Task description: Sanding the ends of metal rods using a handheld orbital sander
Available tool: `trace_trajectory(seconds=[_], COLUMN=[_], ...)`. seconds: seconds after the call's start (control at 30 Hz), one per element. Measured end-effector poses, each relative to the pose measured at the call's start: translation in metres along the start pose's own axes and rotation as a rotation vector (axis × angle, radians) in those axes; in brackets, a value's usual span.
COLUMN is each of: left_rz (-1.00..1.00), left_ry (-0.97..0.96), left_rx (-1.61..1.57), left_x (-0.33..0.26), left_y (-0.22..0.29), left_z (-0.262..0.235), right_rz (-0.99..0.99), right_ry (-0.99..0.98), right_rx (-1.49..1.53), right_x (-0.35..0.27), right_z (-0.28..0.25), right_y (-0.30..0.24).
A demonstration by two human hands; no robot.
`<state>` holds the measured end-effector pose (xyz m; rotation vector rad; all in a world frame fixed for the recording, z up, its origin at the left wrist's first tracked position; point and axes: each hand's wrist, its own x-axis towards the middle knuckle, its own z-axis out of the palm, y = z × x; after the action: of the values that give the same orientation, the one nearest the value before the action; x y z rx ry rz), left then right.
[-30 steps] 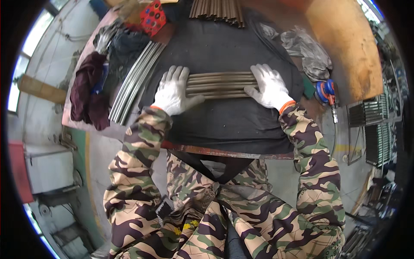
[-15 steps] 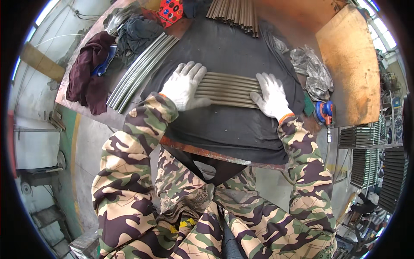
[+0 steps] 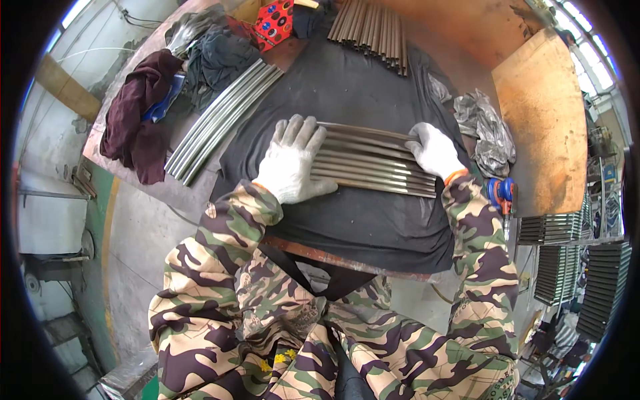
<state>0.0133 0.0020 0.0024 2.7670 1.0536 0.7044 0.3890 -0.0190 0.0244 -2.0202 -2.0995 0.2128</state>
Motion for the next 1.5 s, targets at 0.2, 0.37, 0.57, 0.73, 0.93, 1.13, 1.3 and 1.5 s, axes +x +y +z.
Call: trace_trajectory(seconds=[0.2, 0.37, 0.57, 0.73, 0.93, 1.13, 1.3, 1.5], left_rz=[-0.004, -0.028, -0.055, -0.049, -0.018, -0.029, 0.013, 0.044], left_ry=[0.045, -0.010, -0.059, -0.045, -0.056, -0.060, -0.044, -0.073], left_rx=[-0.067, -0.107, -0.078, -0.076, -0.077, -0.044, 0.037, 0.082], left_x=[0.005, 0.004, 0.005, -0.001, 0.001, 0.014, 0.012, 0.007], left_y=[0.009, 0.006, 0.010, 0.010, 0.005, 0.004, -0.001, 0.000], left_z=[-0.005, -0.002, -0.008, -0.001, 0.000, -0.006, -0.001, 0.003], right_rz=[0.108, 0.111, 0.159, 0.240, 0.183, 0.029, -0.110, -0.083], right_ry=[0.556, 0.579, 0.485, 0.613, 0.465, 0.378, 0.302, 0.403], right_rx=[0.107, 0.309, 0.488, 0.494, 0.487, 0.158, -0.212, -0.211], right_x=[0.032, 0.112, 0.210, 0.229, 0.125, -0.014, -0.114, -0.113], right_z=[0.029, 0.045, 0.066, 0.043, 0.005, 0.002, 0.022, 0.011], right_y=[0.041, 0.068, 0.044, -0.012, -0.048, 0.018, 0.076, 0.050])
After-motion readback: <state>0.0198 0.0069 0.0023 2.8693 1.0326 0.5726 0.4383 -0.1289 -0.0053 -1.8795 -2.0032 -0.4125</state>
